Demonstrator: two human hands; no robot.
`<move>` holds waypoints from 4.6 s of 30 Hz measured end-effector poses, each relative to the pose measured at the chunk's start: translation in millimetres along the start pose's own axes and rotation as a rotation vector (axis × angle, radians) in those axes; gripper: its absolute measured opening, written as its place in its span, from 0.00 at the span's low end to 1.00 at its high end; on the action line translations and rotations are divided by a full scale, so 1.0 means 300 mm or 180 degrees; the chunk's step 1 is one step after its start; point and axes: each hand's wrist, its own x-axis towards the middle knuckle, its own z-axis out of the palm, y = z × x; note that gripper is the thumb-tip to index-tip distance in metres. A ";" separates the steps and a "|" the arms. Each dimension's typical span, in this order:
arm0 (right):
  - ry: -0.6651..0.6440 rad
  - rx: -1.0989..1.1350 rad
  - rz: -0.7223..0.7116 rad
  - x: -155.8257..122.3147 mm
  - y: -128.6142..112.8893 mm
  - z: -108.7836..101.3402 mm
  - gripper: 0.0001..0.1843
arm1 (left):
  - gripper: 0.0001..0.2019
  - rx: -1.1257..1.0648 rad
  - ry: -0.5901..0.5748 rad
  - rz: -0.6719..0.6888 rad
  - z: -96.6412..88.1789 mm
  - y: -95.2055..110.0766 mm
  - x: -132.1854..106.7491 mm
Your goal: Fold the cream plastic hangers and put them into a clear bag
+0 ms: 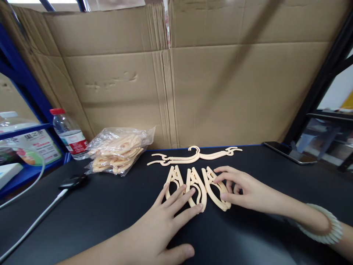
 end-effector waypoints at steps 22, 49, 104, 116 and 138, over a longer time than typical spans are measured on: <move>0.0037 -0.0708 -0.0800 0.001 -0.002 0.041 0.07 | 0.34 -0.0053 -0.0180 0.0018 -0.047 -0.029 0.010; 0.0387 -0.1995 -0.0349 0.117 0.370 -0.140 0.35 | 0.19 -0.0995 0.1451 -0.0364 0.003 -0.087 0.016; 0.1829 -0.1424 -0.1454 0.053 0.102 -0.067 0.07 | 0.28 -0.1850 0.2283 -0.0875 0.007 -0.129 0.030; 0.1700 -0.1641 -0.1624 0.052 0.104 -0.056 0.12 | 0.15 -0.1791 0.2100 -0.1117 -0.006 -0.125 0.029; 0.2388 -0.3107 -0.1138 0.032 0.099 -0.073 0.14 | 0.18 -0.1839 0.2184 -0.1178 0.004 -0.146 0.024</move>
